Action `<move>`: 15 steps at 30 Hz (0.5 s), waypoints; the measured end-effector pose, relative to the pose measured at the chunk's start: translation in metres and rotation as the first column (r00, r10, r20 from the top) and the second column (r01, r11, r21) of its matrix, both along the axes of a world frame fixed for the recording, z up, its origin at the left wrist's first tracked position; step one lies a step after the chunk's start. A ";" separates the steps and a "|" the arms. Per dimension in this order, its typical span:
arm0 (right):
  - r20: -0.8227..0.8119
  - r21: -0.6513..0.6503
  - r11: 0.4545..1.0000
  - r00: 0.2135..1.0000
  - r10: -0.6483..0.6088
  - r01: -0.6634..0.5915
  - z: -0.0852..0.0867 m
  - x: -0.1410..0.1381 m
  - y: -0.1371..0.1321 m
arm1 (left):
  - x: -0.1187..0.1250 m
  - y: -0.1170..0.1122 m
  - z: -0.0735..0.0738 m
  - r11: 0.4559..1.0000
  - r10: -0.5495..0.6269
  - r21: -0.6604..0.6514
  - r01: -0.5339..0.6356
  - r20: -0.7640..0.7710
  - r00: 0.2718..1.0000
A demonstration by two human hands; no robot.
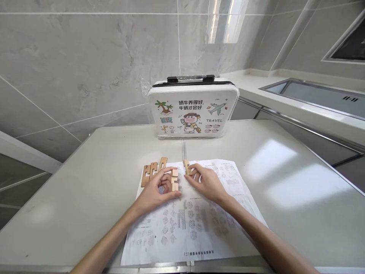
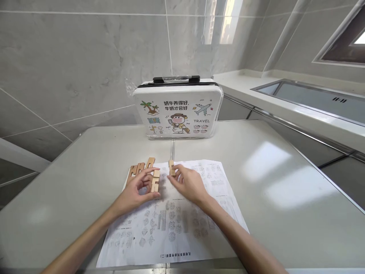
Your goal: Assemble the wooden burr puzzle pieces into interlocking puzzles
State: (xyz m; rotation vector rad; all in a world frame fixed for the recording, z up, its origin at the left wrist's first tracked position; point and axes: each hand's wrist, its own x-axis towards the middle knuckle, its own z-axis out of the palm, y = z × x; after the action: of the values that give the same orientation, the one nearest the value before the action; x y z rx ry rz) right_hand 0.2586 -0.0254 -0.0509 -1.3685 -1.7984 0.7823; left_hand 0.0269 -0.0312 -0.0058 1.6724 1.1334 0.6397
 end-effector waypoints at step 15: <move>-0.572 -0.138 0.979 0.819 0.044 -0.150 -0.020 0.046 0.006 | 0.078 0.001 -0.039 0.985 0.164 -0.087 -0.147 0.235 0.958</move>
State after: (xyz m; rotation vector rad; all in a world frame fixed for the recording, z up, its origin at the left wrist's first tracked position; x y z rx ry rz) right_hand 0.3049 -0.0192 -0.0708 -1.0002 -1.3492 1.2804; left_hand 0.1044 -0.0304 -0.0444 1.4123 1.1035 0.8701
